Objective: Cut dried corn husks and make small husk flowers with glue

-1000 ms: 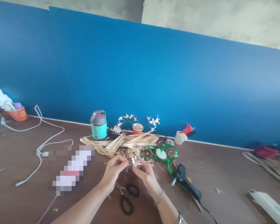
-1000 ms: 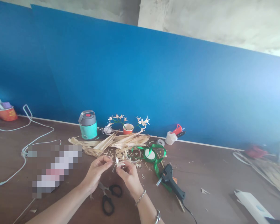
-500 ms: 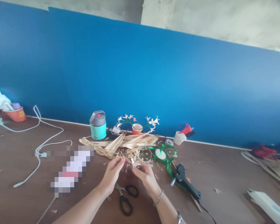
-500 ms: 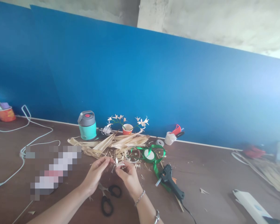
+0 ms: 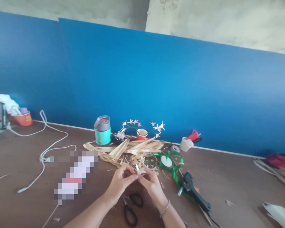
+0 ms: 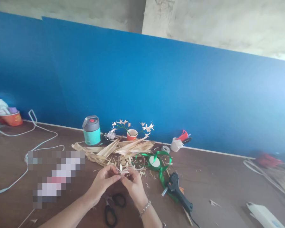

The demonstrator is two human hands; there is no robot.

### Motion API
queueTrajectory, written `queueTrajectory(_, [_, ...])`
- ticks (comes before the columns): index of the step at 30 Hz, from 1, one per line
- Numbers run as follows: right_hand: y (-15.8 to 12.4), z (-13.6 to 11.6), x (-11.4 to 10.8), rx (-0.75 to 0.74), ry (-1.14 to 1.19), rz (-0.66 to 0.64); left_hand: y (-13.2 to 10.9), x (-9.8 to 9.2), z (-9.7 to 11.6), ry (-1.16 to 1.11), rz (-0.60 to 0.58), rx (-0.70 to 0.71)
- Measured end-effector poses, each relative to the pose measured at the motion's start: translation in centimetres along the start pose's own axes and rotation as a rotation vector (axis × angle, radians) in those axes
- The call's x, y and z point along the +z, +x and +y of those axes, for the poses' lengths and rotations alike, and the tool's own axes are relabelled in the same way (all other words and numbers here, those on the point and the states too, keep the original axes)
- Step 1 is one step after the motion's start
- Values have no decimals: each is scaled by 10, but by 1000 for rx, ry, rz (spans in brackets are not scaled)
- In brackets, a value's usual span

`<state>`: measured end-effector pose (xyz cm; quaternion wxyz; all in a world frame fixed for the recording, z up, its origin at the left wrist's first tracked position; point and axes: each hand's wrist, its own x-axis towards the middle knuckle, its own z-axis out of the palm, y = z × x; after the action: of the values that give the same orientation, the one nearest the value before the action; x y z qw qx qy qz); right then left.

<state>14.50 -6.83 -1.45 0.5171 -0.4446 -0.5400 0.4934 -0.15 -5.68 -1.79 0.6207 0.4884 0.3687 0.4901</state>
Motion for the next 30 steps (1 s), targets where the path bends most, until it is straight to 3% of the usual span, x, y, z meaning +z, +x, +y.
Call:
queueTrajectory(7, [-1, 5, 1, -24, -136, -7, 2, -1, 1, 104, -33, 0])
queueTrajectory(15, [-1, 2, 3, -150, -315, 64, 0, -1, 2, 119, -28, 63])
queueTrajectory(25, [-2, -1, 0, -33, -120, 88, 1, -3, 1, 91, 29, 27])
queueTrajectory(30, [-2, -1, -2, -49, -29, 89, 1, -1, 4, 67, -20, 48])
